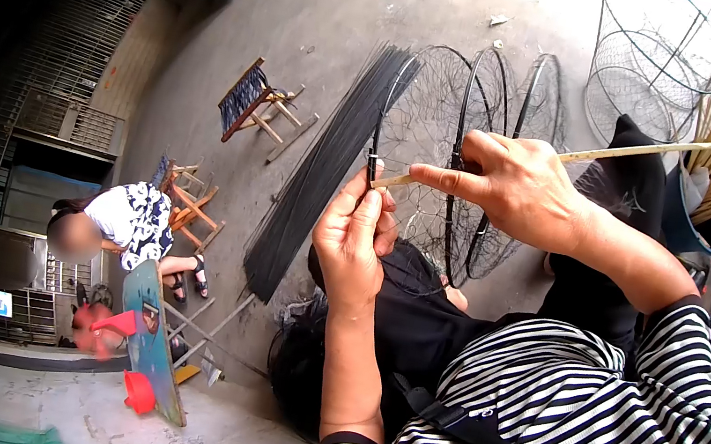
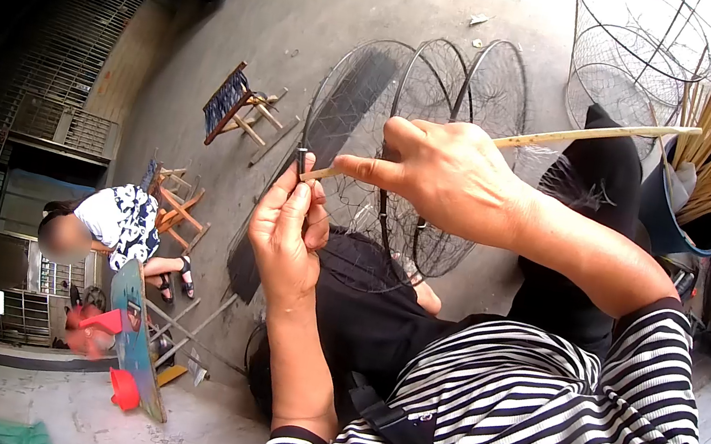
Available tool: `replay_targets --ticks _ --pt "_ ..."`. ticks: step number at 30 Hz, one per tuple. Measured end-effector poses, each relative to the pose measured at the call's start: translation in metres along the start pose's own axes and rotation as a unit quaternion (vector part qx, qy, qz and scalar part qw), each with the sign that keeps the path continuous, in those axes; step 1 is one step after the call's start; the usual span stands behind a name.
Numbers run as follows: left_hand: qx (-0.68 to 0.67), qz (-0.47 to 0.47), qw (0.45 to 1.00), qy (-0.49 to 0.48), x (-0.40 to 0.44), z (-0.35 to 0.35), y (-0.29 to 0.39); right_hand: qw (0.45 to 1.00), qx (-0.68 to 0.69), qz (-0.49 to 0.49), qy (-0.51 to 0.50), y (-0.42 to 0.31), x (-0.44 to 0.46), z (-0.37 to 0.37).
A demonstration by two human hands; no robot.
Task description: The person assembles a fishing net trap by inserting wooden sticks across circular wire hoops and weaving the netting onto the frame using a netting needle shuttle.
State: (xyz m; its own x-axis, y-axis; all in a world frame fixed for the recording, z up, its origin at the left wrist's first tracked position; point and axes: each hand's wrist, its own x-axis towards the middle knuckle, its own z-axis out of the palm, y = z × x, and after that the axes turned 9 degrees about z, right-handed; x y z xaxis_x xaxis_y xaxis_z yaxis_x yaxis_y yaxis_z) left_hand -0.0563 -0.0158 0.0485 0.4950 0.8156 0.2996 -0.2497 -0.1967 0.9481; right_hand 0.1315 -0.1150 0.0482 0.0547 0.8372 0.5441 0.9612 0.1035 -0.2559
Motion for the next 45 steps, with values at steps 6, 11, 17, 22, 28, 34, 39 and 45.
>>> replay_targets --ticks 6,11,17,22,28,34,39,45 --pt "0.063 -0.010 0.997 -0.030 0.002 -0.003 -0.015 0.998 -0.007 -0.026 -0.060 0.014 0.004 -0.003" --pt "0.280 0.091 0.951 -0.095 0.001 -0.008 -0.047 0.992 -0.015 -0.026 -0.122 0.023 0.006 -0.010" --pt "0.330 0.180 0.919 -0.118 0.010 -0.001 -0.080 0.984 -0.089 0.079 -0.133 0.005 -0.009 0.024" --pt "0.305 0.152 0.937 -0.075 0.040 -0.005 -0.102 0.975 0.085 0.194 -0.063 -0.004 -0.031 0.035" --pt "0.260 0.168 0.951 -0.018 0.109 -0.060 -0.119 0.858 0.183 0.416 -0.241 0.046 -0.145 -0.053" --pt "0.198 0.149 0.968 -0.042 0.163 -0.059 -0.121 0.705 0.530 0.453 -0.128 -0.009 -0.159 -0.012" --pt "0.479 0.428 0.766 0.012 0.112 -0.059 -0.081 0.539 0.733 0.412 -0.050 -0.019 -0.134 0.018" --pt "0.572 0.358 0.736 -0.040 0.066 -0.066 -0.104 0.514 0.765 0.385 -0.052 -0.026 -0.121 0.004"
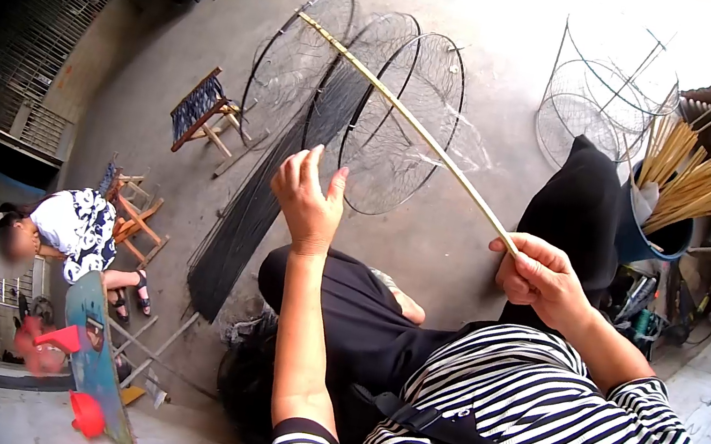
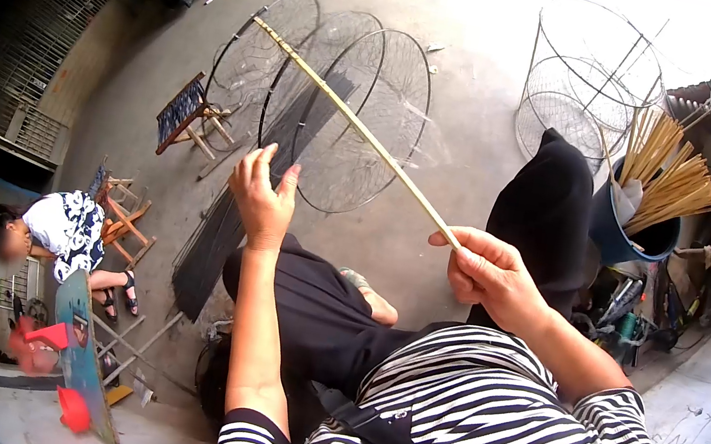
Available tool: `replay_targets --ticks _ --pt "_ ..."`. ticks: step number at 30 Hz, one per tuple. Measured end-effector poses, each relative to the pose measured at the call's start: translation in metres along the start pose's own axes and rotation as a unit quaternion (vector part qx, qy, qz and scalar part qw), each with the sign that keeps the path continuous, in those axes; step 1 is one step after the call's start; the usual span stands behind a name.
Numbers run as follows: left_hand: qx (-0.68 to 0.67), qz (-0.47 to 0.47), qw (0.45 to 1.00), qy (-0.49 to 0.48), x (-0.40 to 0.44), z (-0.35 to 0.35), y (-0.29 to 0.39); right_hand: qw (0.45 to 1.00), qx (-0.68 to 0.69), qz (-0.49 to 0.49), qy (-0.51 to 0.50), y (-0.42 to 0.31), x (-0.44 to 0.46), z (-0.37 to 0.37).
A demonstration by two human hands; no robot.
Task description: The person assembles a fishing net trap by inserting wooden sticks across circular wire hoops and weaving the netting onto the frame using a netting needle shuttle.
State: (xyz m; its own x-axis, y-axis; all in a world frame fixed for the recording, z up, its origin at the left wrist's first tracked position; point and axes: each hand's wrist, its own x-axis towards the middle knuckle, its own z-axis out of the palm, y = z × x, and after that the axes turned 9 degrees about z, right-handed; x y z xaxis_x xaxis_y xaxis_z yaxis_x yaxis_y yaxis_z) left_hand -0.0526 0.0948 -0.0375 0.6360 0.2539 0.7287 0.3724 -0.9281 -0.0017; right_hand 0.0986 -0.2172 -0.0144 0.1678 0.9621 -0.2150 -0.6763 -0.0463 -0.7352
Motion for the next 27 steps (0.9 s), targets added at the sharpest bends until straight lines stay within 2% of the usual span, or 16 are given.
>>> replay_targets --ticks 1,5,8,9,12,13,15,16,18,19,20,22,23,24,26,27 --pt "0.027 0.014 0.999 -0.010 0.003 -0.002 0.008 1.000 -0.005 -0.002 -0.004 0.000 -0.002 -0.001" --pt "-0.024 0.031 0.999 0.019 0.008 0.022 0.025 1.000 -0.022 -0.014 0.012 -0.002 -0.010 0.004" --pt "-0.127 -0.033 0.991 0.014 0.001 0.046 0.017 0.999 -0.038 -0.014 0.021 -0.003 -0.013 0.004" --pt "-0.110 0.003 0.993 0.032 0.010 0.036 0.024 0.998 -0.056 -0.003 0.026 -0.008 -0.013 0.004" --pt "-0.229 0.059 0.972 -0.013 0.024 0.015 0.032 0.984 -0.172 0.013 0.036 -0.031 0.016 0.010" --pt "-0.264 0.077 0.961 -0.024 0.031 0.006 0.042 0.969 -0.243 -0.022 0.043 -0.038 0.038 0.012" --pt "-0.286 0.036 0.957 -0.039 0.041 -0.014 0.053 0.945 -0.325 -0.022 0.035 -0.067 0.084 0.019" --pt "-0.295 0.014 0.954 -0.045 0.043 -0.019 0.055 0.931 -0.363 -0.029 0.019 -0.081 0.104 0.019" --pt "-0.287 -0.033 0.957 0.008 0.042 -0.022 0.032 0.881 -0.459 -0.029 0.112 -0.118 0.116 0.021" --pt "-0.305 -0.081 0.949 0.010 0.038 -0.024 0.019 0.779 -0.587 -0.116 0.188 -0.126 0.113 0.022" --pt "-0.324 -0.130 0.937 0.012 0.034 -0.027 0.009 0.647 -0.690 -0.199 0.256 -0.131 0.112 0.021" --pt "-0.367 -0.165 0.915 0.009 0.030 -0.022 0.006 0.622 -0.691 -0.344 0.130 -0.128 0.138 -0.025" --pt "-0.376 -0.173 0.910 0.000 0.033 -0.018 0.012 0.702 -0.653 -0.265 0.103 -0.116 0.143 -0.030" --pt "-0.387 -0.177 0.905 -0.009 0.037 -0.014 0.019 0.684 -0.693 -0.217 0.063 -0.115 0.141 -0.020" --pt "-0.373 -0.144 0.916 -0.028 0.041 -0.004 0.035 0.647 -0.723 -0.233 0.071 -0.104 0.147 -0.002" --pt "-0.398 -0.160 0.902 -0.056 0.042 -0.005 0.040 0.630 -0.720 -0.279 0.083 -0.098 0.153 0.002"
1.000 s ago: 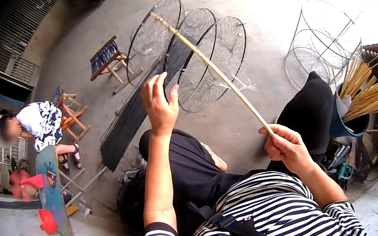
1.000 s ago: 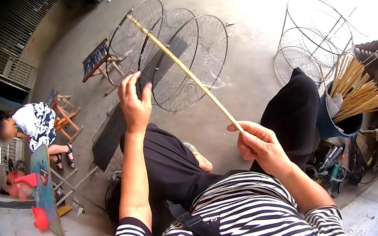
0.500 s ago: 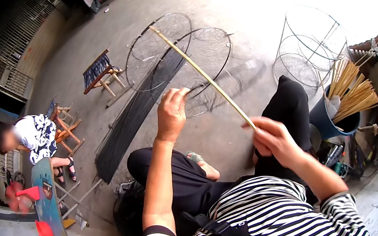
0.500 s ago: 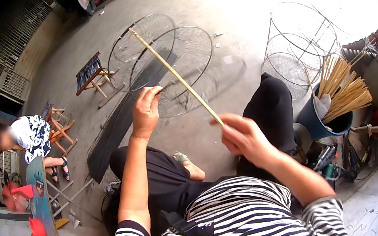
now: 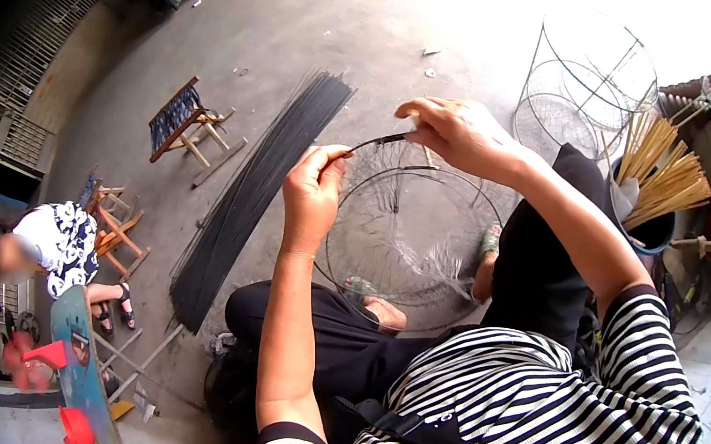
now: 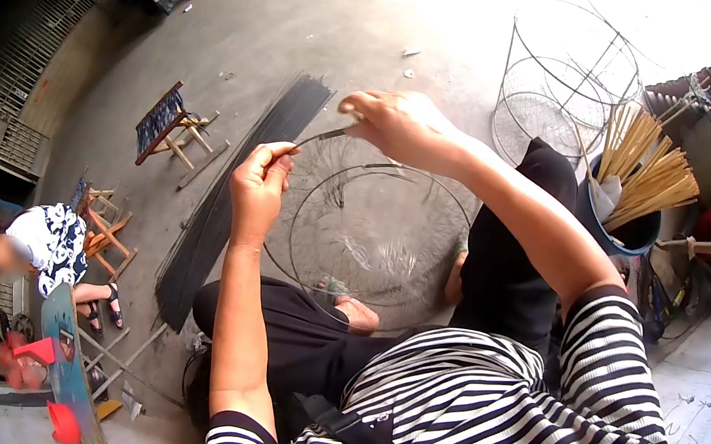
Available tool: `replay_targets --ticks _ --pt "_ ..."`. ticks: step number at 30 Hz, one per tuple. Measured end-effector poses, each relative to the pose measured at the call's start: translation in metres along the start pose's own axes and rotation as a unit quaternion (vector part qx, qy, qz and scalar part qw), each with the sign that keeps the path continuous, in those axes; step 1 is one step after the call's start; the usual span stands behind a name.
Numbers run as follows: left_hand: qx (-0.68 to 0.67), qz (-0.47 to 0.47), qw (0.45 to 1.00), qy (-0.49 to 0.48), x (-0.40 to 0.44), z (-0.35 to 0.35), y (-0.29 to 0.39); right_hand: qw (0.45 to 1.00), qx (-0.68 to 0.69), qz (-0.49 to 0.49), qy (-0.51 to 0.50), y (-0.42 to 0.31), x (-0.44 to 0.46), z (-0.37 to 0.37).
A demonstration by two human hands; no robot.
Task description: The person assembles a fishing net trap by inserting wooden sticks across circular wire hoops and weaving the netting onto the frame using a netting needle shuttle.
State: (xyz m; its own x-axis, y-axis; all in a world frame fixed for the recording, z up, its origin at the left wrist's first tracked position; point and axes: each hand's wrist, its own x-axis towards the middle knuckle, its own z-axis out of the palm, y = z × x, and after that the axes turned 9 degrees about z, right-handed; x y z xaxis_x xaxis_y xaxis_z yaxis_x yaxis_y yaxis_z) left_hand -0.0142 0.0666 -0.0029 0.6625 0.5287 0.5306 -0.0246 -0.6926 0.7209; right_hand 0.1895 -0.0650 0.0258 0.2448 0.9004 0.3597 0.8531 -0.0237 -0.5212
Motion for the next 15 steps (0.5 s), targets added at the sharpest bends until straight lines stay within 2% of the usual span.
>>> replay_targets --ticks 4,7,11,12,15 --pt "-0.053 -0.074 0.993 -0.080 -0.009 -0.007 0.008 0.981 0.132 0.047 -0.132 -0.010 0.008 0.014" --pt "0.006 0.028 0.999 -0.020 -0.022 -0.014 -0.008 0.982 0.143 -0.013 -0.127 0.001 0.010 0.032" --pt "0.029 -0.055 0.998 -0.014 -0.056 -0.024 -0.057 0.980 0.156 0.020 -0.123 0.020 0.013 0.025" --pt "-0.032 -0.118 0.992 -0.023 -0.061 -0.025 -0.057 0.978 0.153 0.029 -0.140 0.025 0.016 0.022" --pt "-0.018 -0.061 0.998 0.025 -0.065 -0.023 -0.059 0.973 0.153 0.008 -0.170 0.039 0.022 0.023"
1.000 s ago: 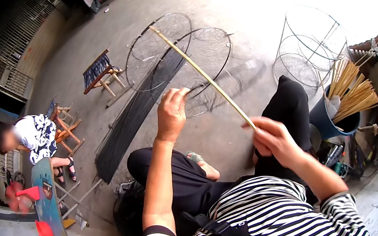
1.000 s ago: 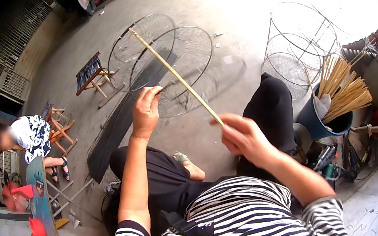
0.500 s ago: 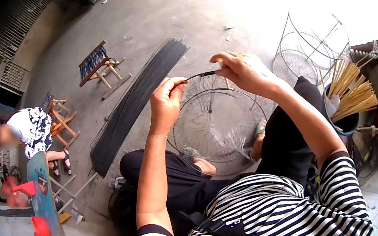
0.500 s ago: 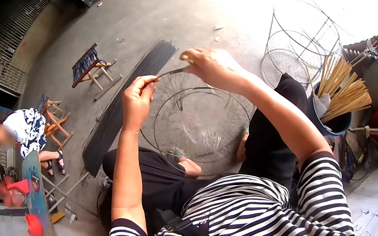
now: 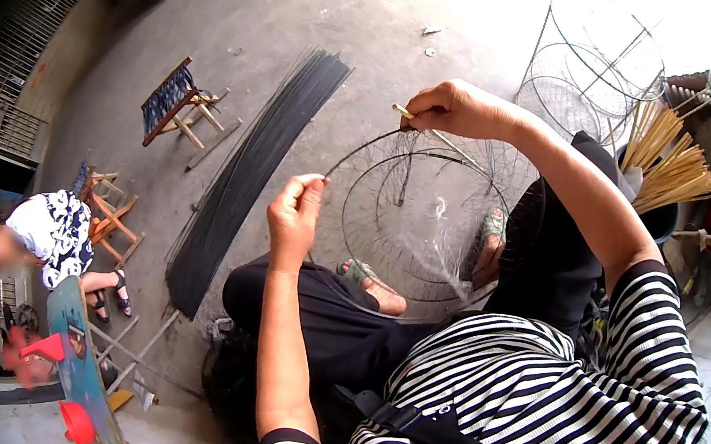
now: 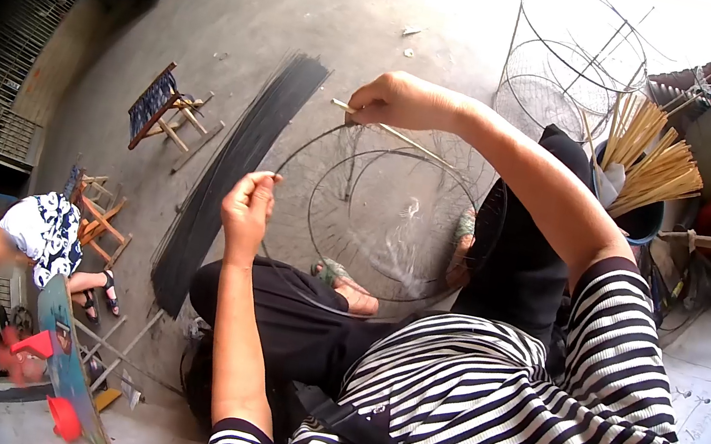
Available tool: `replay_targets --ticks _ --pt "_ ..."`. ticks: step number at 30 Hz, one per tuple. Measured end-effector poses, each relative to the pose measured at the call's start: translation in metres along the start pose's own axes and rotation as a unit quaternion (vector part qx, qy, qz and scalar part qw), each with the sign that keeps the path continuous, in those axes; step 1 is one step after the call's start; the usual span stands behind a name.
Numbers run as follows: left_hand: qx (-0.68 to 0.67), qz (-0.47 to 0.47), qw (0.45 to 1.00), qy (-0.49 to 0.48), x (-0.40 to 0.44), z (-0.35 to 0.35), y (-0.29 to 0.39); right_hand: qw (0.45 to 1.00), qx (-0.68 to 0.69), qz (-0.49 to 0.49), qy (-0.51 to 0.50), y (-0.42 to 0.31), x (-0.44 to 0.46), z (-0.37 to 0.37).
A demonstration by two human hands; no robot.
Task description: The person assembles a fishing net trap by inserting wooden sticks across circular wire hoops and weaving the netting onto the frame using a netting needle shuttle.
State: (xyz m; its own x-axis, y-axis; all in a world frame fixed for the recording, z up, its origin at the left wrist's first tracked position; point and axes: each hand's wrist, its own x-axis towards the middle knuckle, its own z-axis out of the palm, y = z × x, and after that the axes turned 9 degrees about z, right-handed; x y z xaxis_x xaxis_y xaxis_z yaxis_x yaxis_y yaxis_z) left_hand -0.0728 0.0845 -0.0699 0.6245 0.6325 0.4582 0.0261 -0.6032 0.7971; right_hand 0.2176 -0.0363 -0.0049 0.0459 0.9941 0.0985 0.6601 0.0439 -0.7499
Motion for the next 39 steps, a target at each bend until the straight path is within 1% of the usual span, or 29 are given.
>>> replay_targets --ticks 2,4,6,7,8,10,13,16,17,18,20,21,24,25,26,27,30,32,34,35,36,38,39 --pt "-0.082 -0.052 0.993 0.061 0.003 0.000 0.001 1.000 -0.025 -0.010 0.001 0.003 0.003 0.003" --pt "-0.193 -0.087 0.971 0.106 0.008 0.003 -0.001 0.998 -0.057 -0.012 0.006 -0.001 0.004 0.001" --pt "-0.234 -0.108 0.957 0.133 0.009 0.001 -0.007 0.996 -0.020 0.010 0.085 0.020 0.001 -0.003" --pt "-0.255 -0.119 0.947 0.152 0.008 0.000 -0.010 0.987 -0.053 0.083 0.124 0.034 -0.001 -0.005" --pt "-0.275 -0.130 0.937 0.172 0.007 -0.001 -0.014 0.984 -0.058 0.124 0.114 0.048 -0.008 -0.008" --pt "-0.300 -0.136 0.919 0.217 0.001 0.003 -0.029 0.972 -0.030 0.231 0.012 0.073 -0.014 -0.013" --pt "-0.306 -0.185 0.897 0.261 -0.019 0.025 -0.047 0.977 -0.056 0.166 0.120 0.096 -0.019 0.008" --pt "-0.330 -0.208 0.881 0.268 -0.042 0.040 -0.056 0.956 -0.127 0.160 0.212 0.097 -0.012 0.035" --pt "-0.325 -0.225 0.878 0.271 -0.047 0.040 -0.058 0.953 -0.133 0.159 0.220 0.095 -0.013 0.041" --pt "-0.321 -0.242 0.873 0.276 -0.053 0.041 -0.060 0.951 -0.149 0.141 0.232 0.109 -0.009 0.050" --pt "-0.319 -0.271 0.863 0.282 -0.064 0.040 -0.058 0.936 -0.226 0.116 0.241 0.118 -0.006 0.065" --pt "-0.323 -0.283 0.858 0.284 -0.067 0.040 -0.055 0.929 -0.232 0.092 0.273 0.117 -0.005 0.071" --pt "-0.333 -0.318 0.842 0.281 -0.074 0.036 -0.046 0.949 -0.170 0.157 0.216 0.113 -0.001 0.077" --pt "-0.338 -0.333 0.835 0.278 -0.077 0.033 -0.043 0.950 -0.183 0.134 0.215 0.111 0.001 0.075" --pt "-0.343 -0.348 0.828 0.275 -0.079 0.030 -0.040 0.952 -0.186 0.135 0.204 0.109 0.004 0.073" --pt "-0.332 -0.361 0.828 0.271 -0.078 0.029 -0.034 0.953 -0.189 0.136 0.193 0.104 0.006 0.067" --pt "-0.298 -0.382 0.849 0.211 -0.075 0.018 -0.027 0.962 -0.177 0.153 0.139 0.090 0.005 0.043" --pt "-0.236 -0.380 0.876 0.179 -0.065 0.018 -0.022 0.974 -0.142 0.154 0.091 0.090 -0.003 0.027" --pt "-0.158 -0.372 0.904 0.139 -0.052 0.021 -0.018 0.968 -0.157 0.188 0.050 0.073 -0.020 0.018" --pt "-0.117 -0.336 0.928 0.114 -0.046 0.021 -0.025 0.969 -0.152 0.189 0.049 0.071 -0.031 0.022" --pt "-0.029 -0.270 0.959 0.088 -0.040 0.021 -0.038 0.969 -0.148 0.190 0.048 0.070 -0.043 0.026" --pt "0.089 -0.133 0.987 0.022 -0.023 0.019 -0.055 0.942 -0.226 0.221 0.115 0.076 -0.061 0.048" --pt "0.133 -0.116 0.984 -0.003 -0.012 0.020 -0.045 0.938 -0.231 0.202 0.159 0.083 -0.068 0.055"
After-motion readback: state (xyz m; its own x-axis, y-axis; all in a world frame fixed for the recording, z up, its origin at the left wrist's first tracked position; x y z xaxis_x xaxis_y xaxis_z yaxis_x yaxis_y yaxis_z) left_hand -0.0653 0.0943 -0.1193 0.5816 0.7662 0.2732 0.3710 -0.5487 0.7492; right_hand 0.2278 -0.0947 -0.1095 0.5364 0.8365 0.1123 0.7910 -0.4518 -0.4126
